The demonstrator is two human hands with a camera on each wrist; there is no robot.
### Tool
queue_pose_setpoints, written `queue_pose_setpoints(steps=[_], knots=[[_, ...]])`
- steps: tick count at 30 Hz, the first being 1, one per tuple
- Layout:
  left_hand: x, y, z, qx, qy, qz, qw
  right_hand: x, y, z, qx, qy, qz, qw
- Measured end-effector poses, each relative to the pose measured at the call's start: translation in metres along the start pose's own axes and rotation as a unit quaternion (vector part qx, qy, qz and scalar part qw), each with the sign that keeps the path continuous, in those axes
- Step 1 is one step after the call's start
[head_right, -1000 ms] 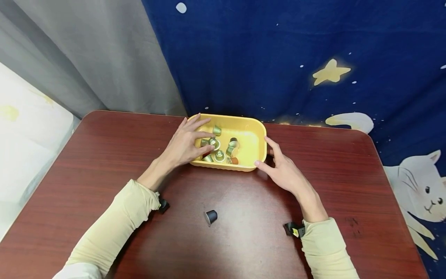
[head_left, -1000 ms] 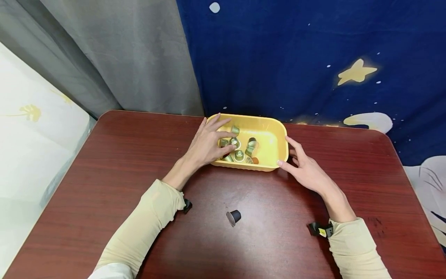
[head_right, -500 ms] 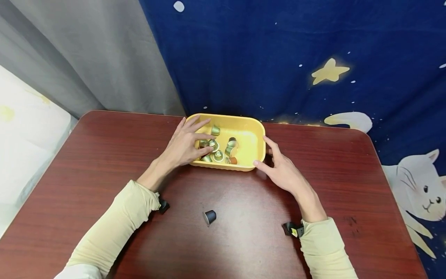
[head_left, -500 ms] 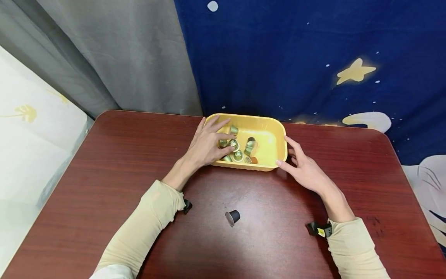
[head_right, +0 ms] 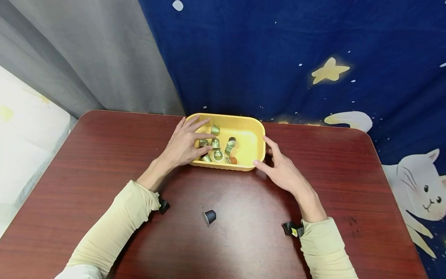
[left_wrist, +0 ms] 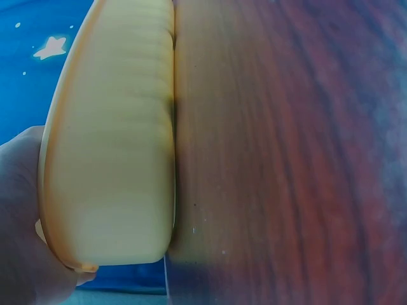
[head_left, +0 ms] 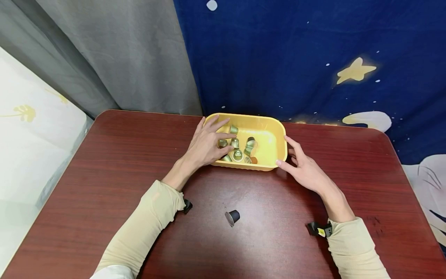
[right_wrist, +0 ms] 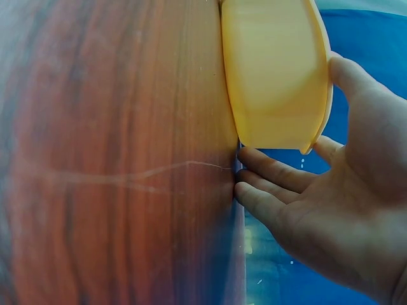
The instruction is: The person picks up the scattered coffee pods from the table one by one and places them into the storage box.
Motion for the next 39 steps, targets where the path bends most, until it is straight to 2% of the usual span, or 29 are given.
queue_pose_setpoints(steps=[8,16,33,39], knots=[[-0.001,0.001,0.000,-0.001,-0.004,0.005,1.0000,0.000,0.000,0.000,0.001,0.000,0.002,1.0000],[-0.005,0.001,-0.003,0.000,-0.008,-0.014,0.9999,0.000,0.000,0.001,0.003,0.002,-0.004,1.0000],[-0.019,-0.009,-0.010,0.043,-0.035,-0.030,0.9980,-0.001,-0.001,0.001,0.004,0.001,-0.005,1.0000],[-0.024,-0.015,-0.017,0.076,-0.038,-0.036,0.9957,0.000,-0.001,0.001,0.001,0.000,-0.003,1.0000]])
Point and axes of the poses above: each hand's wrist, its own z-axis towards the middle knuckle, its own x-axis out of the palm, y = z × x, the point moved 5 cm from there along z, towards the middle knuckle, and after that the axes turned 15 degrees about -x, right-handed, at the moved point
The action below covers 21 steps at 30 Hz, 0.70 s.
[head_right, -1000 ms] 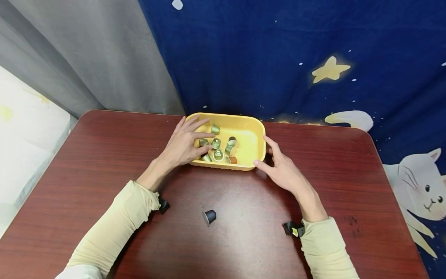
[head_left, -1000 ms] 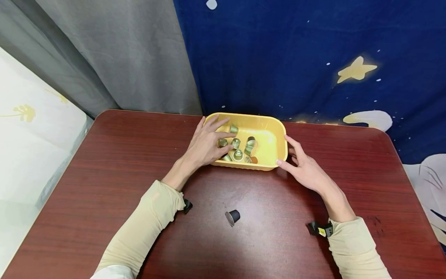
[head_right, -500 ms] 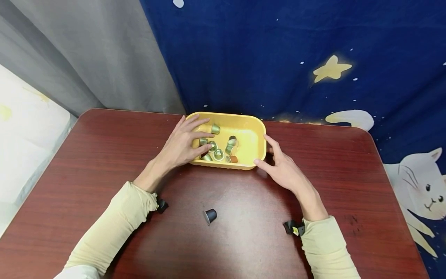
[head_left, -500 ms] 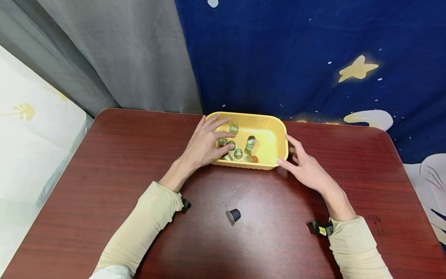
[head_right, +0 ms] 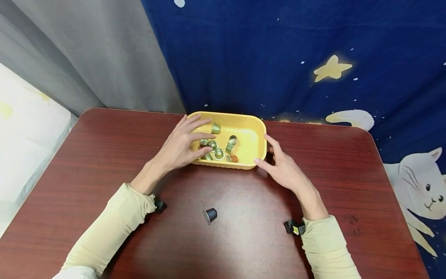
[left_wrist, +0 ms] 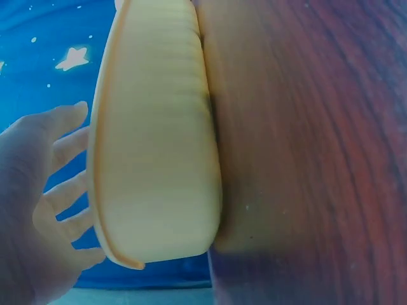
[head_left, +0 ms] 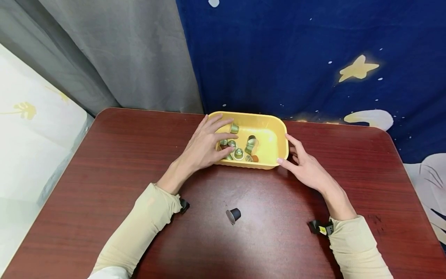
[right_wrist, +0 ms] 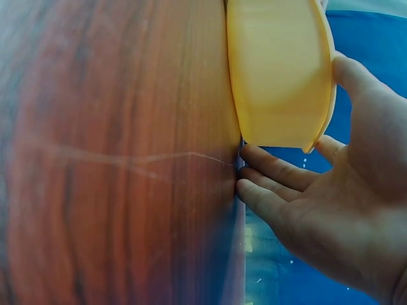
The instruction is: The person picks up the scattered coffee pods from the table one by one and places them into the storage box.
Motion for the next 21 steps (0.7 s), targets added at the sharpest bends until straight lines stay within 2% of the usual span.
queue_pose_setpoints(steps=[12,21], knots=[[-0.013,-0.024,-0.012,0.090,-0.002,-0.021,0.9957,0.000,0.000,-0.001,-0.001,0.001,0.001,1.0000],[-0.019,-0.030,-0.021,0.097,0.010,-0.001,0.9952,-0.001,0.000,-0.001,0.001,0.003,0.001,1.0000]])
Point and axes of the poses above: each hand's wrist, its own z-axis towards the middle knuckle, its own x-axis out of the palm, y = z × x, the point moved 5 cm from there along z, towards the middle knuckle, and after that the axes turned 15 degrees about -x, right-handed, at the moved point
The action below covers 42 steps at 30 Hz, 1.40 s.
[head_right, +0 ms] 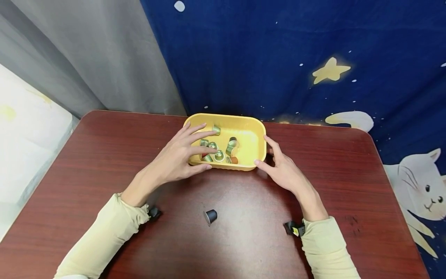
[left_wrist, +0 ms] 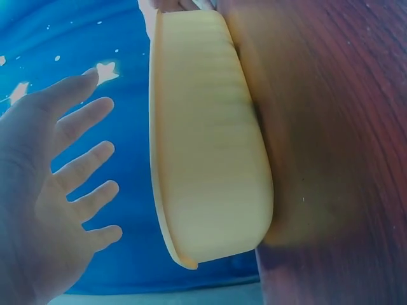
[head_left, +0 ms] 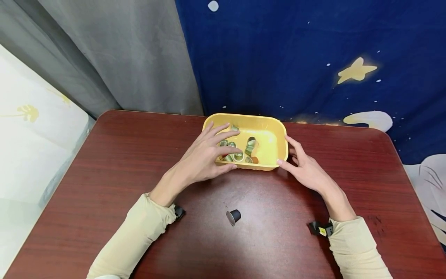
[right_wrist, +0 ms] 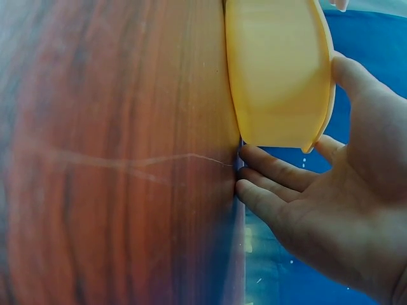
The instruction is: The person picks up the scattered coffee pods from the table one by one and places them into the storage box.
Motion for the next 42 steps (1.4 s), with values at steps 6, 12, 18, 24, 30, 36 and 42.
queue_pose_setpoints(steps=[6,12,18,24,30,36,42], knots=[[-0.003,-0.004,-0.004,0.006,-0.004,-0.007,1.0000,0.000,0.000,0.000,-0.001,-0.001,-0.003,1.0000],[-0.002,-0.009,-0.013,-0.001,0.007,0.006,1.0000,0.000,0.001,0.000,-0.003,-0.001,-0.001,1.0000],[0.001,-0.013,-0.020,0.003,0.026,0.018,0.9995,0.000,0.001,-0.002,-0.005,-0.003,0.005,1.0000],[0.003,-0.015,-0.024,0.012,0.031,0.020,0.9992,0.000,0.001,0.000,-0.013,-0.006,0.009,0.9999],[0.004,-0.019,-0.030,0.019,0.034,0.027,0.9989,0.001,0.001,0.001,-0.015,-0.003,0.009,0.9998],[0.006,-0.027,-0.038,0.033,0.039,0.018,0.9985,0.001,0.002,0.001,-0.012,0.000,0.006,0.9999],[0.007,-0.034,-0.042,0.045,0.042,0.016,0.9980,0.000,0.001,0.000,-0.011,0.003,0.006,0.9999]])
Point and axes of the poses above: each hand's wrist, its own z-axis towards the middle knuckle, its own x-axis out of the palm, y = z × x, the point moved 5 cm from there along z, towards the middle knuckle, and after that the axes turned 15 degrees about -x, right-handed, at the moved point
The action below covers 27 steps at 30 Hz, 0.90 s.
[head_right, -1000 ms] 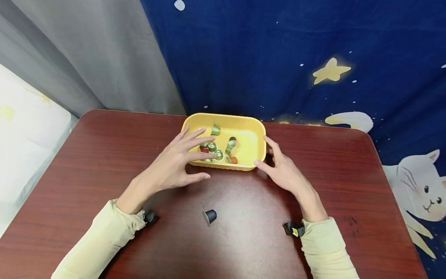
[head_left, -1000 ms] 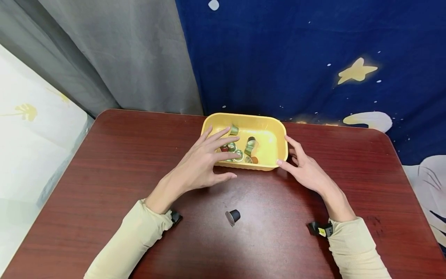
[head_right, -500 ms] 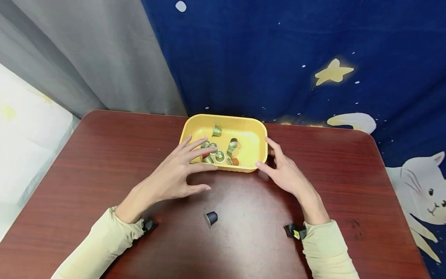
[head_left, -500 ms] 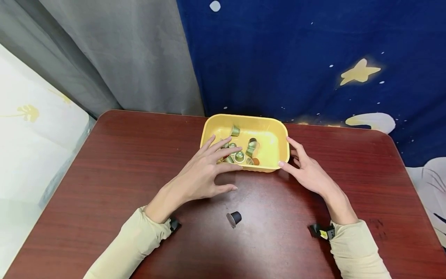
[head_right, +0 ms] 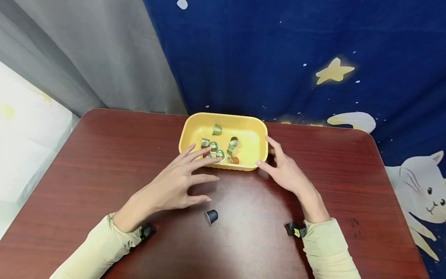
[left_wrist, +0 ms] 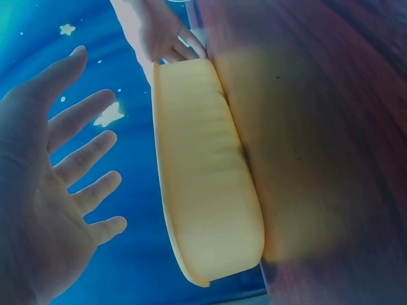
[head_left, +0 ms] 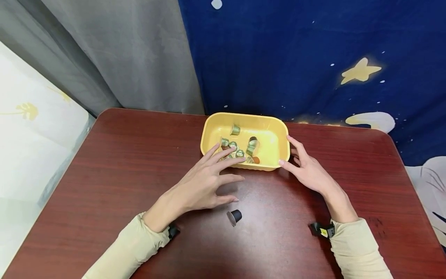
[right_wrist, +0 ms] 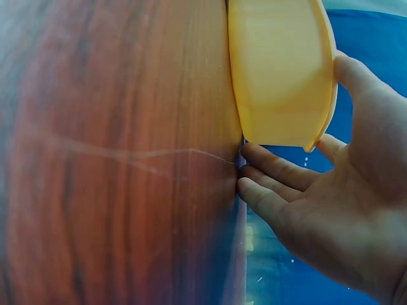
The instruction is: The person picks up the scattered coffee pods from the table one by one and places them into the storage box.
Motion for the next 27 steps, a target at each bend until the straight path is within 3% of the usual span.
queue_pose_setpoints(steps=[21,27], knots=[[0.003,-0.012,-0.011,0.028,0.028,-0.001,0.9992,0.000,-0.001,0.000,-0.001,-0.003,0.001,1.0000],[0.007,-0.014,-0.015,0.031,0.048,-0.009,0.9983,0.001,-0.001,0.001,-0.003,-0.004,0.001,1.0000]])
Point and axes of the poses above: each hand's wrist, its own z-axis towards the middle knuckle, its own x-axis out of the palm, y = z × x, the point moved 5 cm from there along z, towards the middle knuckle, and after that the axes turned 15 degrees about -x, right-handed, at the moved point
